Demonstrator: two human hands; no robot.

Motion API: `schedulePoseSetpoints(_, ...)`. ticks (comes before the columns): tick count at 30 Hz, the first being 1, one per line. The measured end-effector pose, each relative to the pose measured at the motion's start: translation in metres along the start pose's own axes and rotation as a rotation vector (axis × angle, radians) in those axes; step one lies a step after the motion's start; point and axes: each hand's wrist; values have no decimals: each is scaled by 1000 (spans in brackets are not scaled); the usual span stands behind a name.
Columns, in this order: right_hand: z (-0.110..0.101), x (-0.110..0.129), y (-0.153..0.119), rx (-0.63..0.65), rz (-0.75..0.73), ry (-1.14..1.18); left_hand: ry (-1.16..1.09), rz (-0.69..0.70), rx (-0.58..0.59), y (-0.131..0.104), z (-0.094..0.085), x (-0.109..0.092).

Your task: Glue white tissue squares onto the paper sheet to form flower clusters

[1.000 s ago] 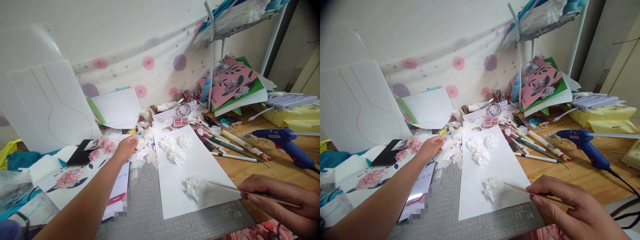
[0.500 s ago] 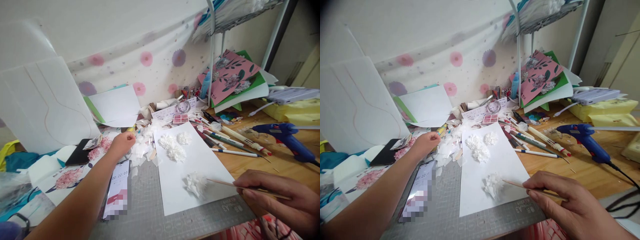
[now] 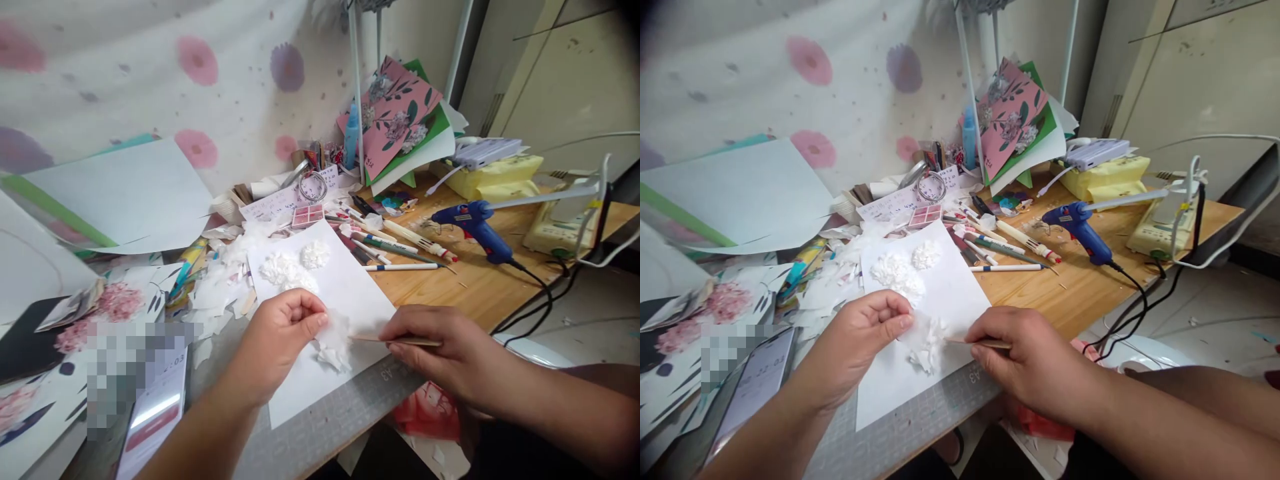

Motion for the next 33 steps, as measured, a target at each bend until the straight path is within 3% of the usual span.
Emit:
schedulePoseSetpoints(7, 3, -3, -3, 22, -33, -5, -34, -94, 47, 6, 22, 12)
schedulePoseSetpoints(14, 0, -3, -5, -10, -36, 9, 340, -58, -182, 15, 33, 23)
schedulePoseSetpoints(20, -11, -1, -13, -268, -26, -42, 458, 47, -254, 18, 33, 28)
schedulePoseSetpoints(22, -12, 0, -14, -301, -64, -30, 465, 58, -261, 18, 33, 28)
schedulePoseSetpoints(26, -6, 3, -9, -218, -120, -36, 457, 42, -254, 19, 34, 26)
schedulePoseSetpoints(33, 4, -2, 1, -116, -69, -32, 299, 27, -162, 20, 25, 29)
Point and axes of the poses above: each hand's wrist, its own y-axis towards the middle knuckle, its own z-axis out of the palm, x = y × z, and after that the axes turned 14 degrees about -z, right-handed
